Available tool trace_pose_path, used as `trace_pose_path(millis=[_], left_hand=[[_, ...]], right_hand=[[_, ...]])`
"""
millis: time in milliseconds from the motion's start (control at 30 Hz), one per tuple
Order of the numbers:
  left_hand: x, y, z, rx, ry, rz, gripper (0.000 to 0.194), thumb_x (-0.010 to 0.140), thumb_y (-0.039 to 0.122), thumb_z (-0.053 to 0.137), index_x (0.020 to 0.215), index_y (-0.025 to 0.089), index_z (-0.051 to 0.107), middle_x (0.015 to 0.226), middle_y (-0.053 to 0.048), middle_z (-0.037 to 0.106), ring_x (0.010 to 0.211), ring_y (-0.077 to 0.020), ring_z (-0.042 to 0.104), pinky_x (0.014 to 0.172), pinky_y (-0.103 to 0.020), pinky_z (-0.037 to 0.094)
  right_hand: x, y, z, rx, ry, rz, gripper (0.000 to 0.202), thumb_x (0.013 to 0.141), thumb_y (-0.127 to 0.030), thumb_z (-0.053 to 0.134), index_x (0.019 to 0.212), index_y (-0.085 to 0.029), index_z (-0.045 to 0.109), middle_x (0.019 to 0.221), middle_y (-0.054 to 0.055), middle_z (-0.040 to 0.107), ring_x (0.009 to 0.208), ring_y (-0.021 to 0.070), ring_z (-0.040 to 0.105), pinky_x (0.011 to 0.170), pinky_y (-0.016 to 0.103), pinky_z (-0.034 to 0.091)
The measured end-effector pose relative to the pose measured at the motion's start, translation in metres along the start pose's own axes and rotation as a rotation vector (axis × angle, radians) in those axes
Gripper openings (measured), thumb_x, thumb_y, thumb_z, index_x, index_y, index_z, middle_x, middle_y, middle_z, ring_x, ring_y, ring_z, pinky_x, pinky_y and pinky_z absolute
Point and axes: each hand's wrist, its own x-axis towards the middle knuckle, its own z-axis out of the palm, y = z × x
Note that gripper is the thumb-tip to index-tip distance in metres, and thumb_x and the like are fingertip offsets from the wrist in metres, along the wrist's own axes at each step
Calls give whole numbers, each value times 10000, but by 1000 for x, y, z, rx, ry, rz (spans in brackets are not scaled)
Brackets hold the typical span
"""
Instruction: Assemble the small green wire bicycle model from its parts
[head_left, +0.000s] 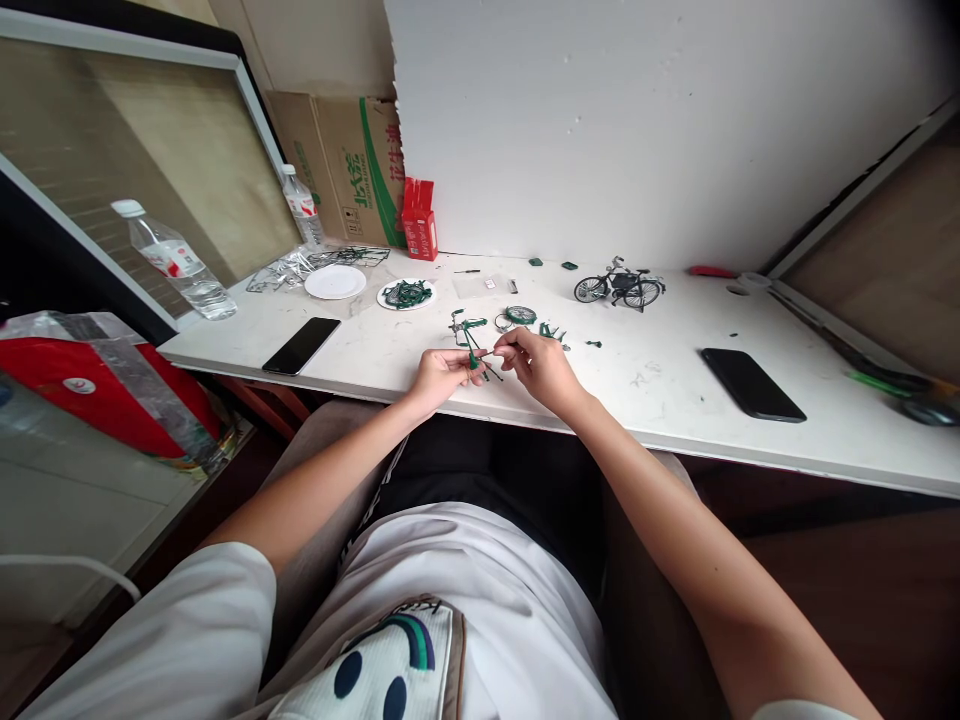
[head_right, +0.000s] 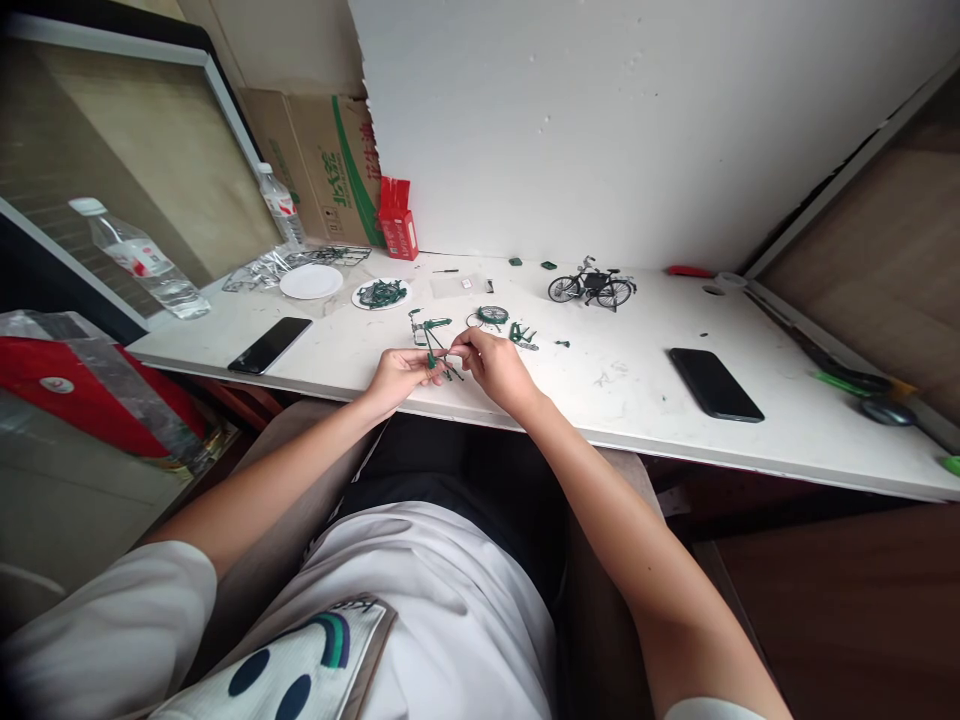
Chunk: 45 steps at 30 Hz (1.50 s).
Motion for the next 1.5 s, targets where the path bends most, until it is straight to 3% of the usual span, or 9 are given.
trace_pose_path(millis=[233,433,667,833,1000,1167,1333,1500], left_hand=[[1,-2,-2,14,-33,5,599,585,476,989,1046,122,845,835,-106,786,643,-151,664,601,-280,405],[1,0,-2,15,-47,12,600,609,512,971,1050,127,843,882,-117,797,642,-140,654,605,-280,400],[0,-1,0,33,-18,1,586,573,470,995,1017,118,847,806,-98,775,635,-154,659,604,-283,394],[0,-5,-1,53,-10,19,568,606,491,977,1020,123,848,834,-116,788,653,-168,673,605,-286,396],[3,-15,-3,90,-22,63,539,636,509,959,1014,138,855,839,-117,800,664,-193,708,592,-280,405],[5,-21,-4,110,-36,80,526,663,511,944,1021,137,853,933,-135,822,677,-209,734,581,-274,421],[4,-17,-3,130,-26,94,544,687,532,924,1042,128,845,951,-136,826,701,-219,741,572,-269,428],[3,-16,-3,138,-37,91,533,690,525,926,1021,116,839,914,-137,817,714,-233,759,554,-261,430]], right_hand=[[0,-2,0,106,11,19,368,1086,-531,477,991,-216,643,809,54,745,665,179,705,651,303,558],[1,1,2,159,36,38,364,1058,-554,532,999,-222,668,897,67,784,643,181,705,647,330,586],[0,0,-1,1,14,-10,314,1087,-459,505,983,-211,667,836,65,778,727,199,730,711,309,538],[-1,0,-2,-101,-20,-55,387,1080,-548,505,959,-215,661,733,45,730,568,168,618,626,290,452],[0,-4,2,-305,5,-74,503,1101,-592,404,805,-222,572,654,44,655,527,167,551,576,295,331],[0,-12,-1,-450,-74,-17,442,1131,-499,317,904,-207,560,751,75,678,615,205,588,583,310,275],[0,-16,-12,-248,-167,-9,193,1070,-389,466,1109,-204,506,961,86,711,755,215,649,661,296,396],[2,-14,-24,-86,-310,26,98,1044,-262,442,1097,-212,508,960,83,712,749,194,631,684,288,439]])
